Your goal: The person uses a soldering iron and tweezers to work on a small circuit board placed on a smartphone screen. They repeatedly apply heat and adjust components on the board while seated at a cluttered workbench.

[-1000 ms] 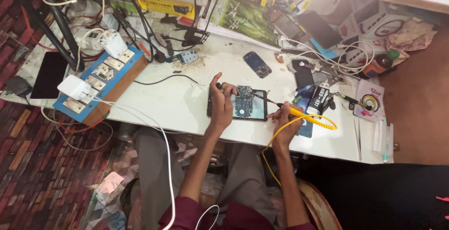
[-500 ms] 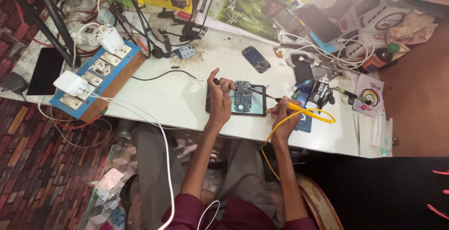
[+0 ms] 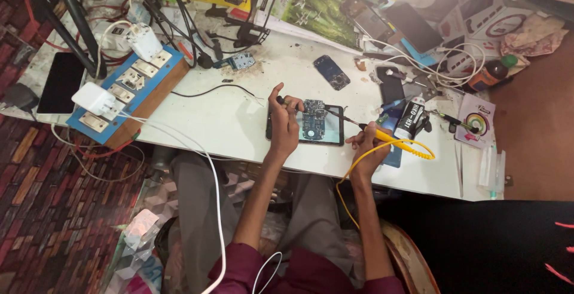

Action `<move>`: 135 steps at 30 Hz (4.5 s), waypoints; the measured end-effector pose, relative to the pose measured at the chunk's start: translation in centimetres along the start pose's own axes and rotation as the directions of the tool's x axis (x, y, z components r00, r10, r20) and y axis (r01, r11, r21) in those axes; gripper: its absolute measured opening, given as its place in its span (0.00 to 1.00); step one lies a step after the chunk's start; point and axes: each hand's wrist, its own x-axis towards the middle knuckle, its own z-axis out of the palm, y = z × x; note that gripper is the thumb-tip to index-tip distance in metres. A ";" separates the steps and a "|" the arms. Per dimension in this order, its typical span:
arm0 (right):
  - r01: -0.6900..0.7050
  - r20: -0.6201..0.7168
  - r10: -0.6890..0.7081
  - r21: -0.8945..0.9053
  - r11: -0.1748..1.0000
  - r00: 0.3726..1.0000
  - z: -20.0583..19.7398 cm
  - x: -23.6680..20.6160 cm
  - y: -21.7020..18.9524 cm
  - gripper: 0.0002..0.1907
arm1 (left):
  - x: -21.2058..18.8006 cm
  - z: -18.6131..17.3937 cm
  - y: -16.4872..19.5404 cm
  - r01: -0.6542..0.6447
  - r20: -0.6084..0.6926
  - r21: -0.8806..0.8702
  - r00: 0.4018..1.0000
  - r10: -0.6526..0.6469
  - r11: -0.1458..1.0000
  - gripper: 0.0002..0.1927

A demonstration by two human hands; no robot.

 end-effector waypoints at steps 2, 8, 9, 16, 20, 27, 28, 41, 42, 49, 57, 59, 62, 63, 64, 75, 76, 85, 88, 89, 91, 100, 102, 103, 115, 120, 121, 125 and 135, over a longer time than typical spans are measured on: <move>0.006 0.008 -0.005 -0.027 1.000 1.000 0.0 -0.1 0.1 0.10 | -0.2 -0.1 0.0 0.020 -0.001 0.017 1.000 -0.020 1.000 0.28; 0.009 0.021 -0.008 -0.065 0.998 1.000 0.2 -0.5 -0.1 0.09 | -0.3 -0.3 0.0 0.001 -0.002 0.000 1.000 -0.001 1.000 0.28; 0.028 0.030 -0.026 -0.071 0.997 0.999 0.4 -0.9 -0.1 0.09 | -0.4 -0.6 0.2 0.005 0.000 0.014 1.000 -0.005 1.000 0.29; -0.004 -0.003 0.003 -0.077 0.997 1.000 0.6 -1.0 -0.1 0.09 | -0.2 -0.8 0.5 -0.011 0.014 0.054 1.000 0.010 0.998 0.27; -0.020 -0.017 0.018 -0.115 0.993 1.000 0.4 -1.2 -0.2 0.10 | -0.3 -0.7 0.8 -0.030 0.035 0.089 0.999 0.027 0.996 0.25; -0.026 -0.026 0.023 -0.140 0.990 0.999 -0.1 -1.1 -1.1 0.10 | -0.5 0.1 1.6 -0.069 0.042 0.131 0.997 0.064 0.989 0.13; -0.025 -0.031 0.021 -0.156 0.987 0.999 -0.3 -1.1 -1.2 0.10 | -0.7 0.2 1.8 -0.070 0.038 0.125 0.997 0.066 0.990 0.10; -0.036 -0.085 0.033 -0.028 0.999 0.996 -1.7 -0.5 -0.5 0.06 | -0.4 0.5 1.7 -0.057 0.070 0.081 0.996 0.052 0.995 0.07; -0.034 -0.084 0.031 -0.045 0.998 0.996 -1.6 -0.3 -0.5 0.06 | -0.3 0.6 1.7 -0.059 0.079 0.086 0.996 0.052 0.995 0.08; -0.059 -0.142 0.063 0.031 0.998 0.988 -0.5 -0.3 0.0 0.06 | 0.2 -0.8 1.3 -0.076 0.088 0.136 0.994 0.065 0.988 0.09; -0.057 -0.098 0.058 0.009 0.998 0.993 0.8 -0.8 0.8 0.07 | 0.4 -2.2 1.0 -0.047 0.079 0.098 0.996 0.040 0.994 0.10; -0.027 -0.084 0.024 -0.027 0.999 0.996 0.8 -0.7 0.8 0.08 | 0.6 -2.1 0.8 -0.027 0.073 0.116 0.997 0.019 0.993 0.10; -0.026 -0.066 0.025 -0.009 1.000 0.997 0.7 -0.2 0.8 0.08 | 1.1 -1.5 0.3 -0.043 0.072 0.154 0.997 0.033 0.987 0.08; -0.033 -0.063 0.033 0.005 0.999 0.997 0.6 0.1 0.7 0.08 | 1.4 -1.2 0.1 -0.026 0.067 0.092 0.998 0.019 0.995 0.08; -0.032 -0.062 0.031 -0.013 0.999 0.998 0.4 0.3 0.7 0.08 | 1.5 -0.8 -0.2 -0.003 0.062 0.032 0.998 0.001 0.999 0.08; -0.048 -0.066 0.047 -0.018 0.999 0.997 0.6 1.3 0.8 0.08 | 2.5 -0.1 -0.5 -0.004 0.077 0.131 0.997 -0.006 0.991 0.13; -0.048 -0.069 0.047 -0.022 0.999 0.997 0.6 1.2 0.7 0.08 | 2.3 -0.3 -0.4 -0.002 0.084 0.149 0.996 -0.011 0.989 0.15; -0.086 -0.062 0.086 0.013 0.996 0.994 0.6 1.8 1.0 0.08 | 2.5 -0.3 -0.8 -0.036 0.118 0.087 0.993 0.026 0.996 0.21; -0.074 -0.063 0.071 -0.038 0.997 0.995 0.9 2.0 1.1 0.08 | 2.5 -0.4 -0.8 0.027 0.096 0.101 0.995 -0.036 0.995 0.21; -0.068 -0.064 0.066 -0.034 0.997 0.996 1.0 2.1 1.1 0.08 | 2.5 -0.4 -0.8 0.053 0.087 0.108 0.994 -0.062 0.993 0.21; -0.061 -0.065 0.058 -0.043 0.997 0.996 1.0 2.1 1.1 0.08 | 2.5 -0.5 -0.8 0.046 0.087 0.097 0.995 -0.054 0.994 0.20; -0.091 -0.069 0.087 -0.062 0.994 0.994 1.5 3.1 1.3 0.08 | 3.4 0.2 -1.2 0.001 0.046 0.149 0.999 -0.008 0.989 0.19; -0.086 -0.076 0.084 -0.023 0.996 0.994 1.4 3.1 1.3 0.08 | 3.4 0.2 -1.1 0.029 0.046 0.134 0.998 -0.035 0.991 0.19; -0.083 -0.071 0.080 -0.033 0.996 0.994 1.4 3.2 1.4 0.08 | 3.5 0.2 -1.1 0.049 0.042 0.121 0.998 -0.055 0.991 0.20; -0.062 -0.095 0.054 -0.074 0.995 0.994 0.0 3.4 2.4 0.07 | 3.2 1.2 -2.2 0.038 0.028 0.137 0.999 -0.043 0.990 0.23; -0.043 -0.132 0.041 -0.011 0.999 0.990 0.8 2.4 2.0 0.10 | 2.6 -0.6 -1.3 -0.038 0.012 0.145 0.999 0.037 0.989 0.20; -0.043 -0.133 0.044 0.008 0.999 0.990 0.8 2.2 1.9 0.09 | 2.5 -0.7 -1.1 -0.008 0.016 0.128 1.000 0.006 0.992 0.20; -0.055 -0.113 0.061 0.054 0.997 0.992 0.8 2.2 2.0 0.09 | 2.4 -0.8 -0.5 0.009 0.016 0.136 1.000 -0.012 0.991 0.19; -0.051 -0.063 0.051 0.002 0.999 0.997 1.0 1.3 0.8 0.09 | 1.9 -1.1 0.2 0.032 0.004 0.130 0.999 -0.032 0.991 0.15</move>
